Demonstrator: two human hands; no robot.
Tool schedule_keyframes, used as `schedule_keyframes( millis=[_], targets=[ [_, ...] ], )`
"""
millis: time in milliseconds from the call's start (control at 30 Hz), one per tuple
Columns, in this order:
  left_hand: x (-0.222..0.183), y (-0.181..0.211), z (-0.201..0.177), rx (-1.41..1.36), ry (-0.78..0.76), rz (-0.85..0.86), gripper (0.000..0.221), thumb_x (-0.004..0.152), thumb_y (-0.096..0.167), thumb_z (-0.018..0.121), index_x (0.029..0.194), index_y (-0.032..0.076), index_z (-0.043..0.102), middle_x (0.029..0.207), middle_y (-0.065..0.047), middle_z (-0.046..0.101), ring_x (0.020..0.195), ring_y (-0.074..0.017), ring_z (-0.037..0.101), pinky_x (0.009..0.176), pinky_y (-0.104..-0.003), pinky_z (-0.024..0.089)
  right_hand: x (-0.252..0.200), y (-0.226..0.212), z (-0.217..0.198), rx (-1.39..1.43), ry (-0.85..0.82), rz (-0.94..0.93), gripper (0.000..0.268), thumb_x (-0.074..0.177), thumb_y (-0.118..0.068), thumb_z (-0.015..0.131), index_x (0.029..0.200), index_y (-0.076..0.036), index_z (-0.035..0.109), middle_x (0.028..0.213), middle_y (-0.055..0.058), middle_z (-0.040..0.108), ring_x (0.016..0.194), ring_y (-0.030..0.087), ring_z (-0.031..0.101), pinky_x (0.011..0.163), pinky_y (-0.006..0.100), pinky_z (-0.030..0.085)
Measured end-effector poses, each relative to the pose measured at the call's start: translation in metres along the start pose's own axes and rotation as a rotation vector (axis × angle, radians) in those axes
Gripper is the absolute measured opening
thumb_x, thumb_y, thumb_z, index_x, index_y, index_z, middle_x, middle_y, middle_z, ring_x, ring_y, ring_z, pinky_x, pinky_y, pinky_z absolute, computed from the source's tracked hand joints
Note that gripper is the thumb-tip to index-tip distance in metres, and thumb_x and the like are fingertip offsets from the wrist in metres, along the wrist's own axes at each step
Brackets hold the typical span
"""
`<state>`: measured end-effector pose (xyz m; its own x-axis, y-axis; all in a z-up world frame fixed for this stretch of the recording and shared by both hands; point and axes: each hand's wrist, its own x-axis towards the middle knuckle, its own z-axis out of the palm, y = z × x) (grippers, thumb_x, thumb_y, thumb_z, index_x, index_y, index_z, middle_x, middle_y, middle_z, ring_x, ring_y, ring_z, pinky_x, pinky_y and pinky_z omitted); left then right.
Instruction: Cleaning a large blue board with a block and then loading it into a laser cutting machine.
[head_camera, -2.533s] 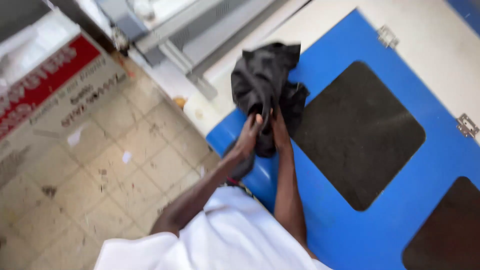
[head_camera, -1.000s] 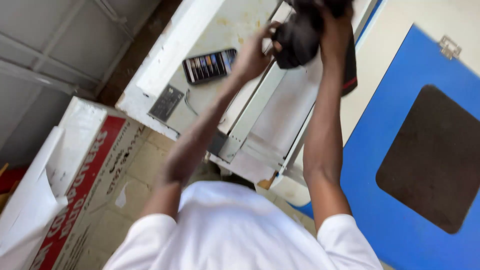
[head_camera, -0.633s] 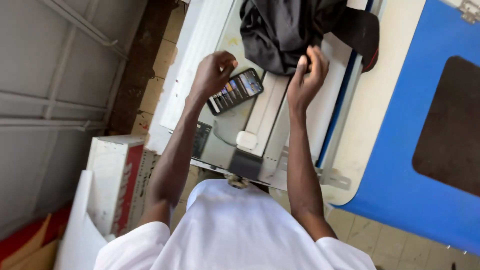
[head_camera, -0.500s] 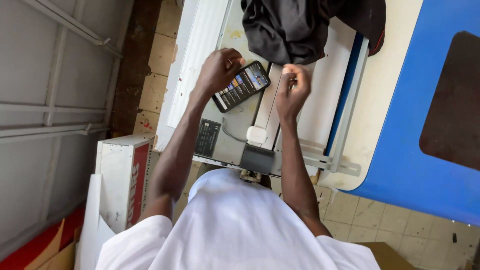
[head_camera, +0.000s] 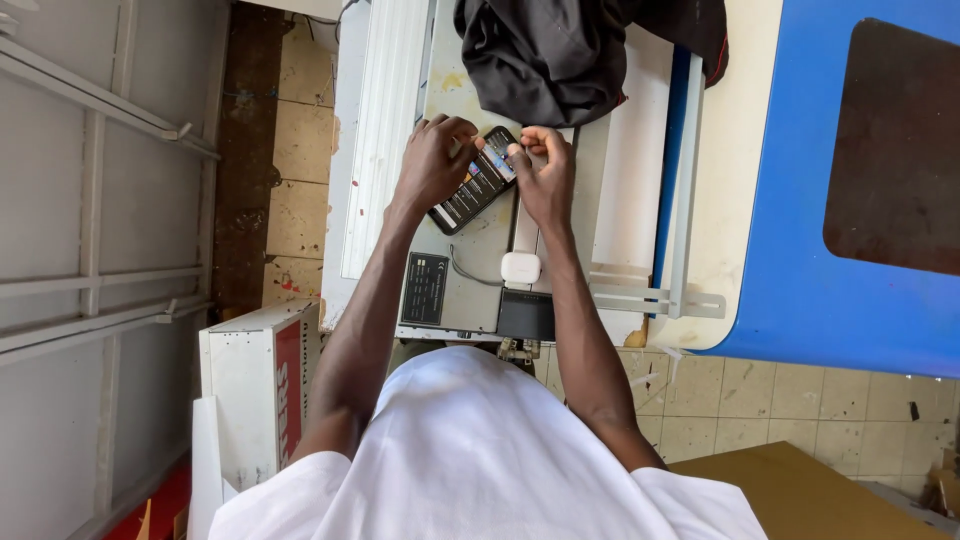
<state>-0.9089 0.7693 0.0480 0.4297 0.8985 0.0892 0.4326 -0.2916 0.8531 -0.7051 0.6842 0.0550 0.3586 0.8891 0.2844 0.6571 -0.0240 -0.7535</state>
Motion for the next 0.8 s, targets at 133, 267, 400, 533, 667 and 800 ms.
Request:
schedule_keyframes(
  millis=[133,267,400,533,667,800],
  targets=[
    [-0.012,0.027,-0.012,-0.168,0.063,-0.016,0.021,0.111,0.029,0.074,0.125,0.014,0.080,0.109,-0.008,0.076,0.110,-0.0343,0.072,0.098,-0.056,0.058,-0.011,-0.006,-0.024,0.244,0.013,0.150,0.025,0.107,-0.024,0.080,0.129,-0.013,0.076,0.117,0.006,0.080,0.110,0.015,0.072,0.088,0.031,0.055],
    [-0.027,0.066,-0.002,-0.284,0.057,-0.037,0.023,0.116,0.035,0.072,0.127,0.015,0.079,0.113,-0.010,0.076,0.120,-0.0356,0.074,0.105,-0.053,0.059,-0.036,0.006,-0.061,0.319,0.062,0.207,0.019,0.111,-0.016,0.075,0.128,-0.010,0.079,0.117,0.008,0.080,0.111,0.014,0.070,0.086,0.028,0.058],
    [-0.045,0.114,0.040,-0.353,0.030,0.096,0.023,0.116,0.031,0.073,0.125,0.011,0.079,0.110,-0.017,0.077,0.112,-0.0405,0.077,0.100,-0.053,0.062,-0.066,0.006,-0.107,0.416,0.105,0.225,0.015,0.114,-0.014,0.072,0.125,-0.008,0.080,0.110,0.010,0.080,0.101,0.015,0.071,0.086,0.032,0.062],
    [-0.087,0.171,0.131,-0.445,-0.128,0.158,0.017,0.112,0.020,0.076,0.125,0.011,0.080,0.109,-0.015,0.079,0.109,-0.0366,0.080,0.099,-0.051,0.064,-0.113,0.022,-0.175,0.472,0.172,0.280,0.017,0.116,-0.016,0.069,0.124,-0.004,0.078,0.106,0.011,0.079,0.095,0.014,0.074,0.084,0.029,0.064],
    [-0.141,0.237,0.233,-0.517,-0.367,0.192,0.022,0.112,0.019,0.076,0.131,0.007,0.077,0.110,-0.017,0.079,0.107,-0.0372,0.082,0.098,-0.053,0.065,-0.173,0.073,-0.255,0.510,0.297,0.307,0.018,0.117,-0.010,0.065,0.127,-0.002,0.078,0.108,0.015,0.081,0.097,0.016,0.077,0.090,0.036,0.063],
    [-0.185,0.308,0.324,-0.580,-0.523,0.239,0.023,0.114,0.012,0.073,0.133,0.000,0.075,0.107,-0.022,0.078,0.103,-0.0435,0.082,0.094,-0.055,0.065,-0.243,0.131,-0.353,0.403,0.438,0.394,0.018,0.114,-0.010,0.067,0.124,-0.006,0.081,0.101,0.008,0.078,0.085,0.010,0.070,0.084,0.031,0.063]
  ],
)
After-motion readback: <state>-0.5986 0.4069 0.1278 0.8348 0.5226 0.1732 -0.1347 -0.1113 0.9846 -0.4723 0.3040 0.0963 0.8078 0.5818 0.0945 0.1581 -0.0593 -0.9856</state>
